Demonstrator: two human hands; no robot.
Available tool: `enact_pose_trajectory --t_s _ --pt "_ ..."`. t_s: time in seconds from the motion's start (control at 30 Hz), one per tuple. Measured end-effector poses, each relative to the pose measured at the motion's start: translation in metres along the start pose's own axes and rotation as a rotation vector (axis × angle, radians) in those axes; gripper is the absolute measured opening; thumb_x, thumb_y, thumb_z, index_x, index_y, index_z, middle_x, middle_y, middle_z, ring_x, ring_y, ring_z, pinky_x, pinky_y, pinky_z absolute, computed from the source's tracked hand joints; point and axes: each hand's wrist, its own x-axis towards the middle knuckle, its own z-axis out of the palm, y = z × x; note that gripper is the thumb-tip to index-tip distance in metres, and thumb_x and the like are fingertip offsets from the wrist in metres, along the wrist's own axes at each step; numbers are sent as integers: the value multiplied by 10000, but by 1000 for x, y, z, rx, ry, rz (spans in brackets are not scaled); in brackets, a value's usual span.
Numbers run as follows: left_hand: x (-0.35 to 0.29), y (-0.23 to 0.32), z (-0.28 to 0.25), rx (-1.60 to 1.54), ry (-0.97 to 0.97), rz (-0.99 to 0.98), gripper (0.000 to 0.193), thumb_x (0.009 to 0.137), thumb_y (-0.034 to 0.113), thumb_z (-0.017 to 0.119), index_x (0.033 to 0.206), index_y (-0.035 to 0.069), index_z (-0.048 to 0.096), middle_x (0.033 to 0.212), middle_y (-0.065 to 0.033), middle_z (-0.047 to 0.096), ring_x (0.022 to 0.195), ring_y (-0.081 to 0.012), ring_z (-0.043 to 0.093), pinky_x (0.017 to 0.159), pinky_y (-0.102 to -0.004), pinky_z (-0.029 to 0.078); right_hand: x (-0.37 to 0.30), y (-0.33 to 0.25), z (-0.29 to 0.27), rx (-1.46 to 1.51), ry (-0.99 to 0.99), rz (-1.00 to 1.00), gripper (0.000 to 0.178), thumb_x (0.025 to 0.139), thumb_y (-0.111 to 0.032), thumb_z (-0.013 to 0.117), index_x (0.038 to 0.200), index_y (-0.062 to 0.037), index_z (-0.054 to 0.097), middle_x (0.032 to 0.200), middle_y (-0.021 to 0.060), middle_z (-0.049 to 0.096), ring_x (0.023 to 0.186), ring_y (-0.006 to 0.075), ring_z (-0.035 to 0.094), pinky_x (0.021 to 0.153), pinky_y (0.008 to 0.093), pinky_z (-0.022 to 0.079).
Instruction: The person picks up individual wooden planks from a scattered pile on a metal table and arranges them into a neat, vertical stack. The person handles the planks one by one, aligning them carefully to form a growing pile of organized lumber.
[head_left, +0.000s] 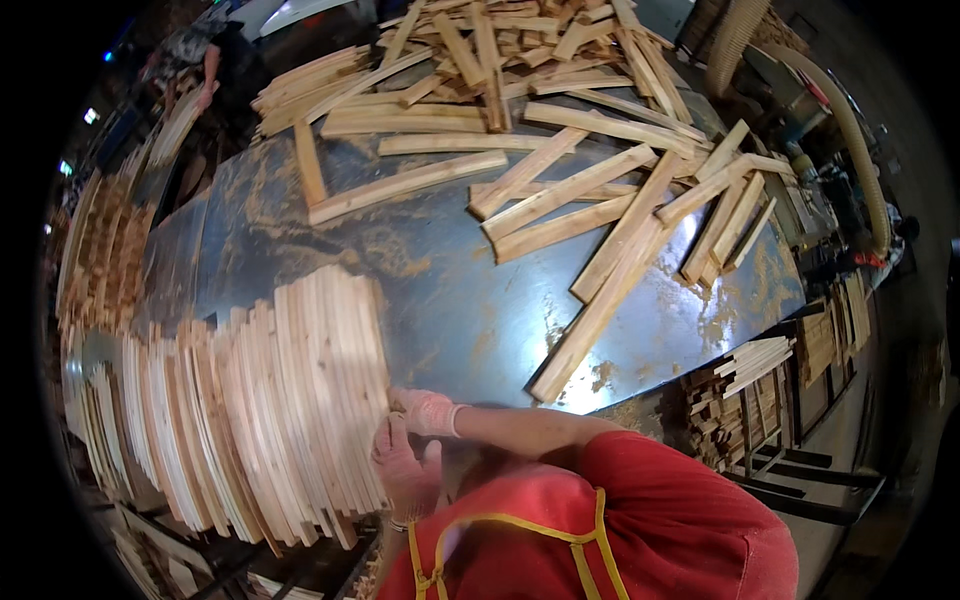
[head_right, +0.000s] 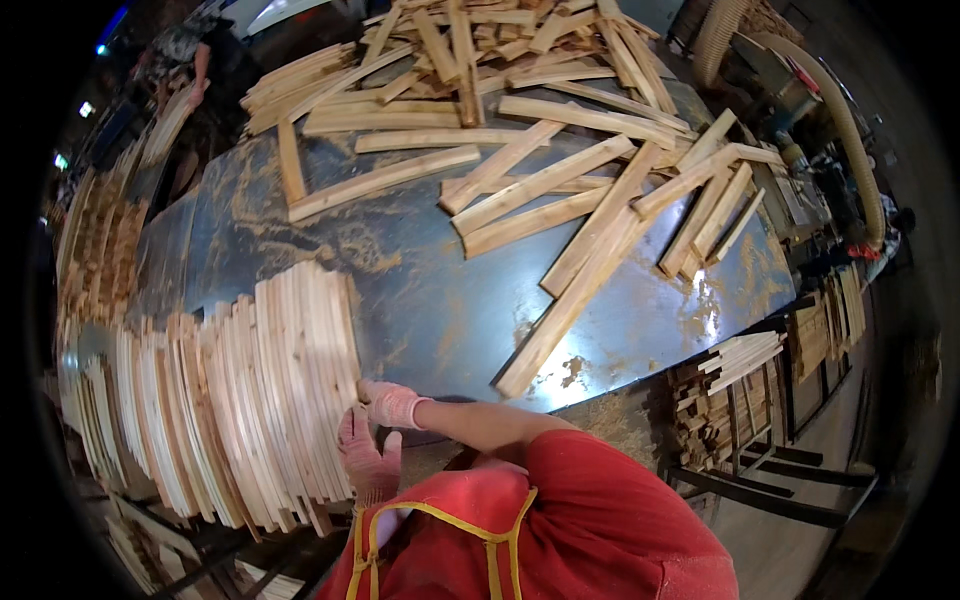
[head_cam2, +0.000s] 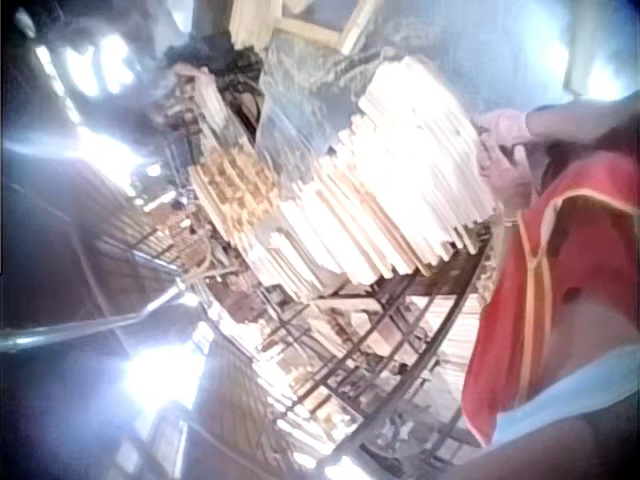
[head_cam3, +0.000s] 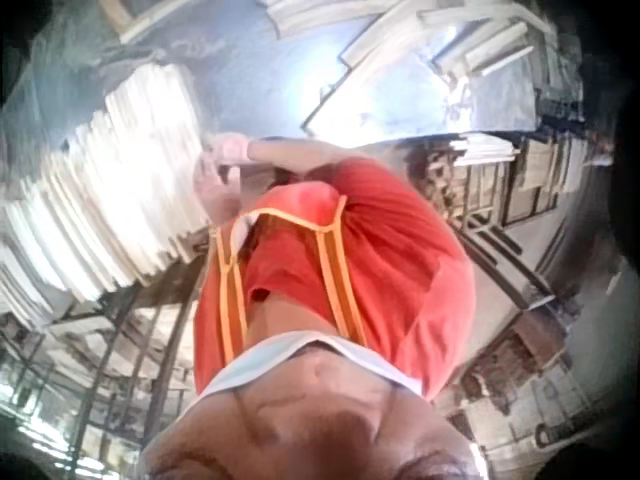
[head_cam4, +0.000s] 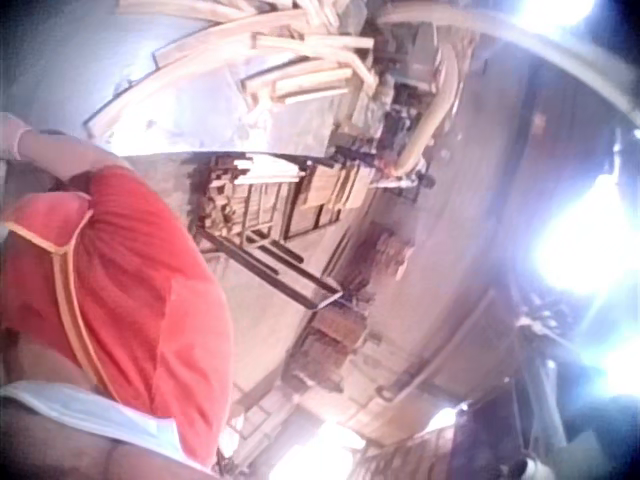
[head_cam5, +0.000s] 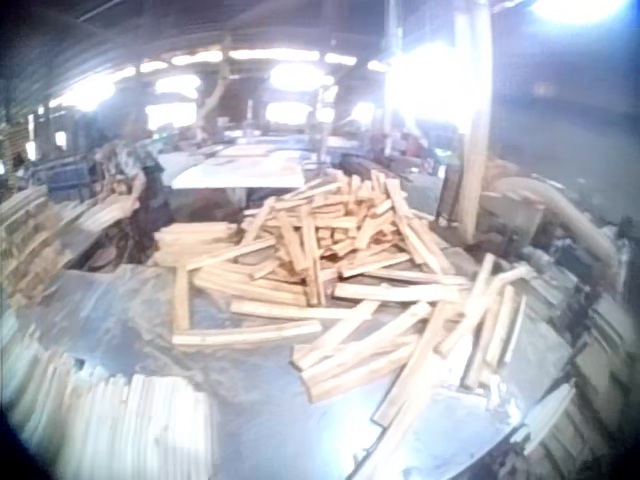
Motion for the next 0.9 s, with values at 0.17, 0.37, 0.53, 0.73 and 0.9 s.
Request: enact_pose_trajectory --t_s 0.17,0.37,0.53,0.73,0.9 --pt "40 53 52 72 69 345 866 789 347 864 1507 -13 540 1408 -226 613 1307 -446 581 1151 -518 437 -59 80 -112 523 222 -6 436 996 -363 632 1347 -105 646 1278 178 734 1188 412 685 1006 449 538" --pt "61 164 124 179 -495 391 979 730 478 882 1503 -7 529 1271 -191 669 1168 -429 647 1020 -542 506 -149 271 -335 255 1624 297 561 966 -330 652 1436 -28 595 1248 235 722 1131 400 691 981 462 533" --pt "88 157 153 201 -615 286 885 790 369 837 1542 36 509 1139 -161 707 1016 -348 717 933 -488 562 -149 325 -409 683 1360 346 534 928 -174 780 1400 -2 599 1164 142 729 1013 266 707 902 413 575" --pt "63 100 73 -416 -532 -281 573 889 182 702 1440 46 626 1096 -150 764 966 -235 753 882 -364 594 -139 282 -351 909 1259 20 549 932 -111 762 1434 15 577 1180 139 736 1017 231 706 871 360 584" --pt "58 70 72 -360 -128 -355 480 889 94 670 1361 10 648 1245 -231 705 1045 -330 741 923 -444 599 -133 180 -190 1061 984 27 621 935 -124 767 1491 -14 512 1195 136 732 1000 243 715 893 378 591"
